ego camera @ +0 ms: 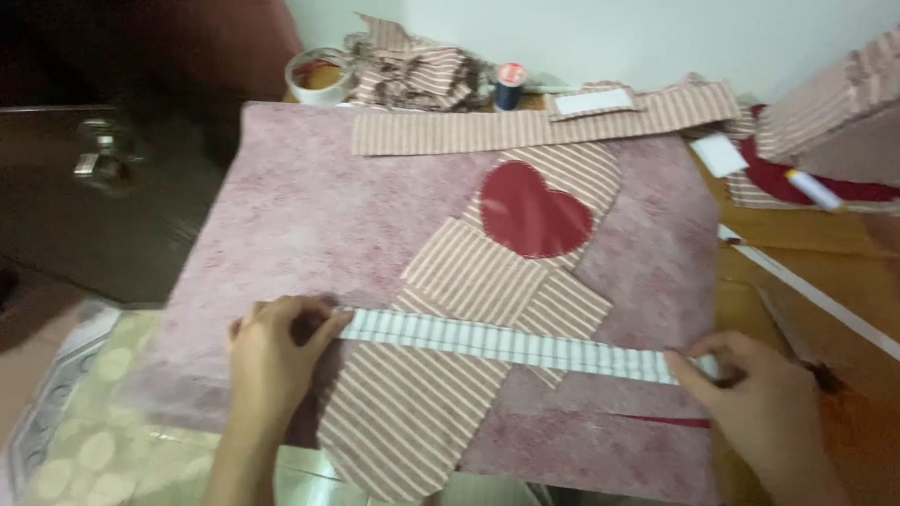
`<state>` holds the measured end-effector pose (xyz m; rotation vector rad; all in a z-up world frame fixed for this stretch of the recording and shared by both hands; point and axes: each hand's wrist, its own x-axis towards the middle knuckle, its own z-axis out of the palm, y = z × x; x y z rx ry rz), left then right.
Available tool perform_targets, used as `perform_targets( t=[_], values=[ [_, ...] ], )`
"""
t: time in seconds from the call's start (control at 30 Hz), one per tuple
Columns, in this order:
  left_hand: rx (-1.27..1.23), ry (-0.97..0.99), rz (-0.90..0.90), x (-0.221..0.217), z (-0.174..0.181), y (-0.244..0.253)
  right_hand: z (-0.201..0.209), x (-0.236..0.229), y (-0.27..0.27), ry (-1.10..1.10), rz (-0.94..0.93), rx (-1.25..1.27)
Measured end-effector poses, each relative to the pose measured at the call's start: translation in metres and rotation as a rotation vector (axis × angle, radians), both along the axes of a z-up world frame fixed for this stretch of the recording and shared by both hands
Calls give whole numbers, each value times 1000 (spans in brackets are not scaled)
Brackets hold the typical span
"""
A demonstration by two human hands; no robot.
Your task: Cutting a strip of striped fabric and hand-sewing it into a decorative bow by gathering the center and tying it with thread.
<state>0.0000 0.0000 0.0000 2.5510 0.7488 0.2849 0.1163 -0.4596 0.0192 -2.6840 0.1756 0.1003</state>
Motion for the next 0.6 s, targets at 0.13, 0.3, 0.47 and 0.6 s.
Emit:
perform_targets(
  t=[0.13,0.3,0.47,0.6],
  values=[
    [-31,82,35,3,6,-3,17,-3,5,83,-71,33],
    [4,19,16,-2,-8,-1,35,-6,-4,182,-94,176],
    [-8,17,19,-3,-8,-4,40,-7,0,172,-159,266],
    [30,-12,2,-3,-11,-1,30,-4,-2,141,-163,207]
  ],
)
